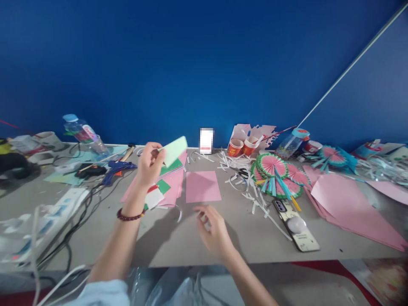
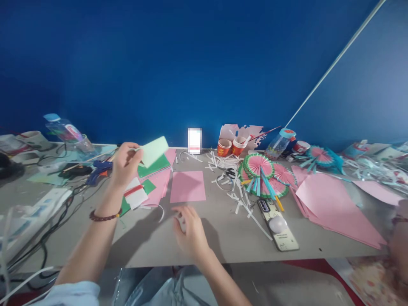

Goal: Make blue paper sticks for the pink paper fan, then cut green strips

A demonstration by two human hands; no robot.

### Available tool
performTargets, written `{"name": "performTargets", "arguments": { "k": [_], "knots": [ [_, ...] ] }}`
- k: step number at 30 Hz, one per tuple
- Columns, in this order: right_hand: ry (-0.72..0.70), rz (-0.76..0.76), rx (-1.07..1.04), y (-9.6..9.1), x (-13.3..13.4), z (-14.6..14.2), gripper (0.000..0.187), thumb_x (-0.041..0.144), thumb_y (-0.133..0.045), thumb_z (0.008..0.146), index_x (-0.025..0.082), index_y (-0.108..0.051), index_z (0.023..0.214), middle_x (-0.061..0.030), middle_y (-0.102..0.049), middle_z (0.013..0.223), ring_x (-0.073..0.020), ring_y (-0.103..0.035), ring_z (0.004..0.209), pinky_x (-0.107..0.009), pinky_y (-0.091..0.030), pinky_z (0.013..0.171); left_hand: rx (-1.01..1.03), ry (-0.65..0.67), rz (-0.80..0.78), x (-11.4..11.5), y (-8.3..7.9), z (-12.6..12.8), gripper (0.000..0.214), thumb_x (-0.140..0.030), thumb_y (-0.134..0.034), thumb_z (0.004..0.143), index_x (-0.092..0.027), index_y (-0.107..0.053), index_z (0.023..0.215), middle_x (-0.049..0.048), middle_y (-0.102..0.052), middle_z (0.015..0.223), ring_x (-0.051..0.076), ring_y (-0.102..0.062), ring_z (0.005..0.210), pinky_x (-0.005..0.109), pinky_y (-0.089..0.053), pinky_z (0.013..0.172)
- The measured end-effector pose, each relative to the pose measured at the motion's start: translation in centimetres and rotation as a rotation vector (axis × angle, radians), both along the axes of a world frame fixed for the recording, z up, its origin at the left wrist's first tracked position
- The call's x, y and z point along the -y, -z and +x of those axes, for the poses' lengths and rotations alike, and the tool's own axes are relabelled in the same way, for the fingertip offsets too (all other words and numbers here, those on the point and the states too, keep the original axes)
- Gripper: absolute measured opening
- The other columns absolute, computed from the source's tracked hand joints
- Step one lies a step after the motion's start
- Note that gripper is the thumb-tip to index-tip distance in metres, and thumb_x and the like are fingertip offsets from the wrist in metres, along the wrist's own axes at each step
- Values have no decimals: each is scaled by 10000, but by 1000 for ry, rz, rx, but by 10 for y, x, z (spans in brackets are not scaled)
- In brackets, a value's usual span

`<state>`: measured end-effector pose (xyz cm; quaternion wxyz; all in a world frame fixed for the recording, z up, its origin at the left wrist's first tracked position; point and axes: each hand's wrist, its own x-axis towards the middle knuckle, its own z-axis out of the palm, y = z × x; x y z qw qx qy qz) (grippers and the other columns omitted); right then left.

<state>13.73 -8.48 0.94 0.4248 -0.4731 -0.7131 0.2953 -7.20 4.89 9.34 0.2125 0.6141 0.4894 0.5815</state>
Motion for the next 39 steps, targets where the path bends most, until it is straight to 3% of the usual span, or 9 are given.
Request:
{"name": "performTargets", "arguments": {
  "k": [4, 7, 14, 18, 23, 28, 32, 35, 39],
  "knots": [
    [229, 160, -32, -18, -23, 31, 340, 245, -497, 843, 208, -497, 1181, -110, -564, 1159, -226, -525, 1056, -373, -433, 875, 361, 245, -173, 16, -2, 36, 250, -421, -621, 756, -217, -500, 833, -44, -520, 598, 94, -519, 487, 187, -433, 467],
    [190, 99, -134, -22, -47, 47, 454, 322, -556, 824, 203, -437, 1246, -122, -519, 1255, -225, -512, 1116, -370, -429, 900, 470, 278, -265, 17, 5, 47, 273, -408, -658, 729, -217, -484, 819, -65, -500, 561, 75, -488, 431, 167, -396, 417],
    [-47, -352, -350, -8, -79, 54, 324, 470, -582, 781, 151, -605, 832, -36, -668, 667, -150, -619, 631, -243, -450, 586, 480, 228, -297, -2, 46, 54, 324, -450, -663, 711, -210, -487, 839, -61, -531, 559, 87, -509, 447, 178, -409, 428],
    [25, -420, -357, 2, -81, 50, 312, 468, -599, 751, 157, -595, 763, -37, -678, 621, -148, -618, 587, -239, -454, 566, 515, 177, -279, 2, 67, 63, 300, -447, -638, 739, -212, -520, 884, -44, -573, 616, 90, -530, 507, 190, -431, 495],
    [30, -407, -312, 9, -82, 48, 256, 426, -577, 761, 170, -571, 755, -27, -677, 590, -163, -645, 607, -252, -486, 614, 421, 316, -288, 11, 86, 72, 374, -394, -701, 683, -173, -606, 969, 64, -675, 923, 179, -625, 800, 262, -486, 680],
    [31, -284, 78, 4, -101, 70, 252, 362, -468, 836, 178, -639, 809, -34, -700, 676, -169, -649, 630, -233, -462, 586, 464, 272, -346, 8, 104, 70, 363, -403, -717, 658, -147, -642, 903, 63, -695, 821, 174, -632, 730, 255, -475, 624],
    [347, -109, 597, -7, -135, 114, 241, 197, -457, 815, 201, -673, 921, -63, -706, 913, -194, -640, 852, -238, -441, 718, 479, 242, -359, 6, 110, 67, 381, -415, -727, 640, -144, -643, 893, 48, -696, 776, 161, -624, 682, 248, -462, 600],
    [400, -247, 943, -12, -159, 146, 278, 145, -465, 789, 193, -688, 949, -102, -679, 1023, -221, -602, 985, -253, -426, 771, 433, 252, -373, 7, 110, 66, 377, -416, -710, 657, -142, -639, 905, 48, -694, 789, 159, -621, 682, 247, -457, 601],
    [380, -354, 995, -14, -180, 168, 265, 151, -535, 745, 215, -698, 943, -88, -682, 1013, -209, -618, 952, -239, -437, 736, 327, 215, -353, 8, 111, 65, 329, -402, -698, 670, -137, -640, 856, 34, -678, 732, 149, -601, 638, 238, -439, 571]
  ]
}}
